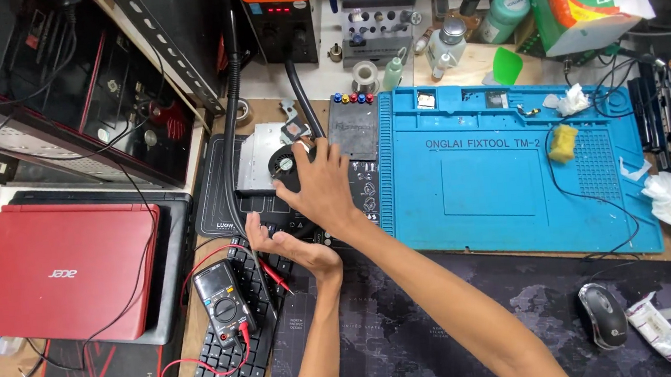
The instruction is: Repairing a laptop motherboard using a hot air rework station and tweezers
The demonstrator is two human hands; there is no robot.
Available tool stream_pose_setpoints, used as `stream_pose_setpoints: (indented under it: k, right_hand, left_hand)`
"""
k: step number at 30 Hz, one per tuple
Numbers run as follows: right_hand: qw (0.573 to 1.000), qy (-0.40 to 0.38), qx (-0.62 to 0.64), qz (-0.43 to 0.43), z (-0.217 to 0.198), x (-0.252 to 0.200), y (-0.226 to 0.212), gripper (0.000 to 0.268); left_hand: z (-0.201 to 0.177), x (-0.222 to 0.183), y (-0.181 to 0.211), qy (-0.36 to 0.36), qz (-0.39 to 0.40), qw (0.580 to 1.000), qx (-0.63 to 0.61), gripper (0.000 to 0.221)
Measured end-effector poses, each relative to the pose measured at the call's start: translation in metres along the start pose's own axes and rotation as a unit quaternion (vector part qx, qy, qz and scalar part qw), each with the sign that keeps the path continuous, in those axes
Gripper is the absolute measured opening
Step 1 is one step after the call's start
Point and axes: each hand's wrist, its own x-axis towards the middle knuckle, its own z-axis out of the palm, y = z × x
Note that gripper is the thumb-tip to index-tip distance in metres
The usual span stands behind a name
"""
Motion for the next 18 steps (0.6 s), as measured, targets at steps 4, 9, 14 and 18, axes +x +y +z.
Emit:
stream_pose_setpoints:
  k: [4,9,14,18]
  right_hand:
    - [0.999,0.002,0.019,-0.031,-0.021,-0.009,0.001,0.059]
    - [0.983,-0.106,0.146,-0.013,-0.070,-0.040,0.031,0.061]
    - [0.959,-0.116,0.256,0.042,-0.156,-0.074,0.082,0.037]
    - [0.927,-0.100,0.323,0.159,-0.243,-0.105,0.121,0.025]
  left_hand:
    - [-0.001,0.001,-0.005,-0.016,0.005,1.000,0.003,0.045]
    - [0.002,0.000,0.006,-0.033,0.031,0.999,0.002,0.047]
    - [0.004,-0.008,0.010,-0.088,0.106,0.990,0.010,0.038]
    - [0.005,-0.021,-0.002,-0.187,0.196,0.963,0.004,0.030]
